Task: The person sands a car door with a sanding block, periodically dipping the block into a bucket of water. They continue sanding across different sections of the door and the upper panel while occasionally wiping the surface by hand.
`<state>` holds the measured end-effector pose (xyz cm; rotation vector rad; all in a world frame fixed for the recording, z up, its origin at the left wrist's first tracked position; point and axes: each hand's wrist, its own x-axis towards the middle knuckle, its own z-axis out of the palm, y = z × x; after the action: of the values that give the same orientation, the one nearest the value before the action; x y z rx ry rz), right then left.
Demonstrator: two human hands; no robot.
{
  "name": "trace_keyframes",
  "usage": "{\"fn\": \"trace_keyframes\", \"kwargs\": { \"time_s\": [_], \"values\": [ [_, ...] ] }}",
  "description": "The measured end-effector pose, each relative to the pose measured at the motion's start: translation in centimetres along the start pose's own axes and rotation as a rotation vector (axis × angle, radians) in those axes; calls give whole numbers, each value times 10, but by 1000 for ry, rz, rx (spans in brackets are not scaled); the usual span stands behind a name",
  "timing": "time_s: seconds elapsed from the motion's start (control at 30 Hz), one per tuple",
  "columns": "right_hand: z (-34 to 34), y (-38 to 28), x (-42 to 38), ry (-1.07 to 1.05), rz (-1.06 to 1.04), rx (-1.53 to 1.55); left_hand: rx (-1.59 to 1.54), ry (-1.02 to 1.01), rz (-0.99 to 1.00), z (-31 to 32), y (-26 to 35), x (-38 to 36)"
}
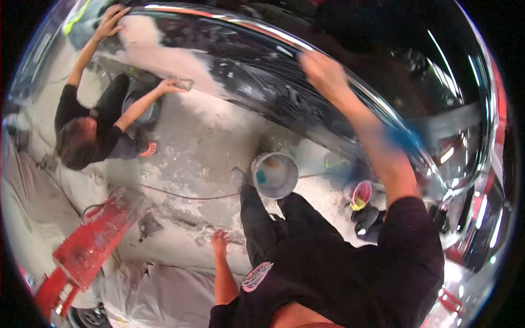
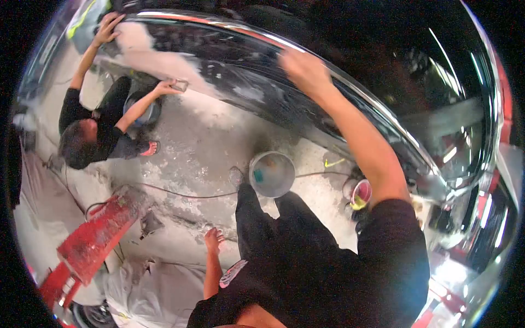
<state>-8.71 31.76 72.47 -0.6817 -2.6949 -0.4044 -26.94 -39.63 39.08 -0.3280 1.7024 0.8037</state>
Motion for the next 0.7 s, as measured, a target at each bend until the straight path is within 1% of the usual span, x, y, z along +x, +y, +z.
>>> {"fn": "trace_keyframes", "kwargs": {
  "time_s": [0.03,0.07,0.1,0.13,0.2,0.23,0.27,0.3,0.33,0.37,0.4,0.47,0.5,0.53,0.6,0.63,0.67,0.7],
  "values": [
    [16,-8,24,-24,-5,37,8,-33,-27,2,5,-7],
    [34,-11,44,-2,-43,117,42,-44,-24,6,11,-10],
    [44,-18,63,126,-75,115,94,-46,-29,10,16,-13],
    [57,-23,75,59,10,147,142,-45,-33,16,20,-14],
    [43,-22,67,81,26,123,183,-39,-6,23,29,1],
    [32,-10,45,110,-23,139,187,-29,13,25,36,-1],
    [14,2,11,30,18,106,200,-26,18,32,42,-1],
    [-8,14,-29,-50,50,76,162,-22,63,42,51,-10],
    [-27,37,-77,11,-44,71,118,-14,108,50,55,-22],
    [-41,51,-124,-18,12,7,79,-19,114,58,57,-33],
    [-67,65,-163,-23,7,16,65,-16,119,67,53,-38],
    [-81,73,-209,-212,151,-131,47,-32,119,81,35,-48],
    [-76,75,-196,-67,40,-85,43,-50,99,84,16,-42],
    [-72,72,-176,-61,-28,-25,61,-53,92,82,4,-46],
    [-39,55,-126,-52,-38,9,206,-119,-12,103,-12,-49],
    [-29,47,-100,56,-46,87,268,-101,-57,110,-19,-49],
    [-15,39,-78,101,-30,133,299,-111,-52,116,-20,-48],
    [-13,31,-64,65,24,112,331,-123,-64,123,-19,-44]
  ]
}}
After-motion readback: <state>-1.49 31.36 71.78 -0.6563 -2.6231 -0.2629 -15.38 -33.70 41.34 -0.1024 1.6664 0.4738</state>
